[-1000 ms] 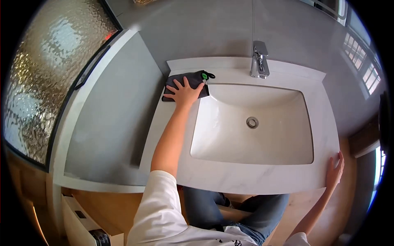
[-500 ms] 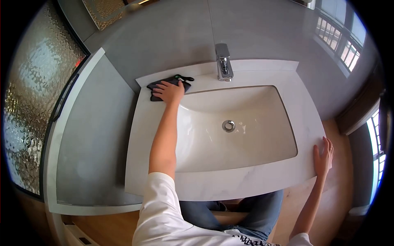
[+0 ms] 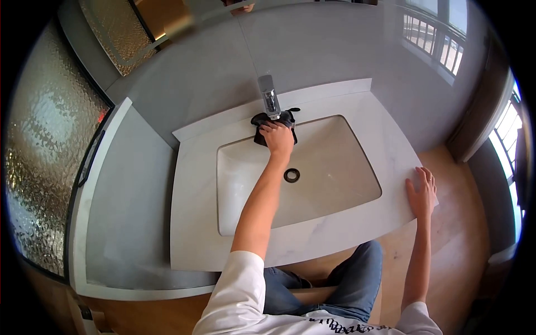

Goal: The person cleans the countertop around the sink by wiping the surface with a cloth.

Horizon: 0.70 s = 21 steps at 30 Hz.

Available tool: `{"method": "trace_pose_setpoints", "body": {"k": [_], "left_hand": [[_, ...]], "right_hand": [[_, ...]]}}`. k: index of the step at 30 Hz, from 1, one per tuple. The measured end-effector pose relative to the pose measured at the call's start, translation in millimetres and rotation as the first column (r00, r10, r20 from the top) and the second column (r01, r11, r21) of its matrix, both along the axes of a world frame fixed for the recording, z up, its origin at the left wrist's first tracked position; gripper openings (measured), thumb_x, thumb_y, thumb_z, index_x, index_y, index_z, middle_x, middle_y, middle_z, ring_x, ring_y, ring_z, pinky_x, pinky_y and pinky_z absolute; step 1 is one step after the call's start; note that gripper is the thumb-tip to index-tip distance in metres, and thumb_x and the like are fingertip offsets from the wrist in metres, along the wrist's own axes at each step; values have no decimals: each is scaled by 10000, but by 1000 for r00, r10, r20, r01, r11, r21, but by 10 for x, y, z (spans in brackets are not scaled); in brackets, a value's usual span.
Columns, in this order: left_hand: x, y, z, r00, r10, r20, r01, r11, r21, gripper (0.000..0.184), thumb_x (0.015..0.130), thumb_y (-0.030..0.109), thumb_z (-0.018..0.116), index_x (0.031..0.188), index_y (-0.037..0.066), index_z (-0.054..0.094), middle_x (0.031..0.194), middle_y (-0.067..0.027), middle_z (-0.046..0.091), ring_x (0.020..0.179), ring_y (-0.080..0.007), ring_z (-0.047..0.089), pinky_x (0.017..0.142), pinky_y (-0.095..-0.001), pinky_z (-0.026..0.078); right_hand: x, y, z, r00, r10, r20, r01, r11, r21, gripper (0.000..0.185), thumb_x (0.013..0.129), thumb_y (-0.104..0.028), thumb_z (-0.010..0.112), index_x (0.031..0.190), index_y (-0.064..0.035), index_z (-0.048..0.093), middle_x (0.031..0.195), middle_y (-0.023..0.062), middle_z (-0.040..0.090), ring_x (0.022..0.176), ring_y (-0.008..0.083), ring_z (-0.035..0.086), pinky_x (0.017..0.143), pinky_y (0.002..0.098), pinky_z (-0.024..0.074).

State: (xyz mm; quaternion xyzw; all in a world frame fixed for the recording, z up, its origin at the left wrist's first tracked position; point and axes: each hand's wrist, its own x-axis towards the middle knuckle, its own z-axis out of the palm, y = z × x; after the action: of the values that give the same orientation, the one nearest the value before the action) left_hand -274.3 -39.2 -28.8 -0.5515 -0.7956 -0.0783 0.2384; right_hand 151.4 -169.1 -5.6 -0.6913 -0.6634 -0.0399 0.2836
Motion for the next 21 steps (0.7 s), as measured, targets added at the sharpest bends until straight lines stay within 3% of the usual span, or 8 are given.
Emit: {"method": "trace_pose_setpoints", "body": {"k": [2, 3, 4, 6, 8, 10, 14, 21], "left_hand": [[-13, -7, -7, 996, -53, -64, 48, 995, -86, 602, 931, 436, 520, 1218, -88, 593, 1238, -318, 582, 1152, -483, 560, 951, -562, 438], [16, -35, -12, 973, -57, -224, 59, 998, 5, 552, 902, 431, 573, 1119, -72, 638, 1112, -297, 641, 981, -435, 639, 864, -502, 488], [60, -8, 7, 971, -66, -230, 69, 998, 3, 552, 902, 431, 573, 1119, -72, 638, 1112, -297, 641, 981, -435, 639, 864, -502, 488], [204, 54, 57, 979, -192, -64, 176, 965, -194, 581, 921, 421, 539, 1198, -85, 605, 1172, -326, 612, 1098, -485, 589, 904, -559, 470], [290, 99, 38, 962, -273, -20, 267, 952, -151, 548, 913, 400, 557, 1214, -55, 604, 1204, -281, 613, 1110, -463, 578, 948, -531, 450], [218, 234, -107, 826, -563, 28, 546, 812, 207, 532, 913, 393, 561, 1254, -15, 586, 1265, -218, 595, 1160, -427, 540, 1012, -499, 404], [-42, 394, -4, 739, -622, 260, 619, 778, 103, 546, 909, 430, 556, 1377, 151, 520, 1444, -135, 474, 1323, -388, 423, 1102, -457, 330], [46, 534, 117, 660, -669, 342, 697, 715, 52, 499, 949, 395, 497, 1403, 188, 491, 1473, -109, 441, 1353, -361, 393, 1136, -422, 299]], "right_hand": [[7, -19, 20, 1000, -4, -14, 4, 1000, -13, 446, 844, -265, 640, 1250, -102, 551, 1321, 67, 530, 1258, 268, 471, 1054, 407, 362], [-5, -16, 33, 1000, 0, -23, -1, 1000, -25, 448, 849, -264, 635, 1257, -101, 544, 1332, 72, 522, 1263, 276, 468, 1051, 405, 362], [-9, -16, 32, 1000, -9, -30, 9, 1000, -26, 448, 849, -264, 635, 1257, -101, 544, 1332, 72, 522, 1263, 276, 468, 1051, 405, 362], [3, -22, 24, 1000, -6, -28, 6, 1000, -9, 447, 841, -254, 636, 1249, -94, 548, 1326, 77, 530, 1257, 281, 474, 1056, 405, 359], [21, -29, 36, 999, -11, -42, 11, 1000, 11, 449, 834, -249, 638, 1245, -91, 551, 1320, 78, 536, 1254, 283, 477, 1060, 405, 357], [-23, -53, 6, 998, -13, -58, 14, 1000, 21, 451, 827, -244, 640, 1242, -89, 553, 1314, 79, 542, 1250, 285, 481, 1063, 405, 356], [-5, -52, 65, 997, -21, -74, 23, 1000, 18, 446, 816, -246, 654, 1221, -82, 566, 1300, 82, 551, 1243, 273, 482, 1057, 413, 359], [-93, -63, 69, 999, -20, -33, 20, 1000, 19, 516, 789, -249, 711, 1249, -87, 542, 1305, 81, 532, 1242, 287, 477, 1071, 423, 343]]}}
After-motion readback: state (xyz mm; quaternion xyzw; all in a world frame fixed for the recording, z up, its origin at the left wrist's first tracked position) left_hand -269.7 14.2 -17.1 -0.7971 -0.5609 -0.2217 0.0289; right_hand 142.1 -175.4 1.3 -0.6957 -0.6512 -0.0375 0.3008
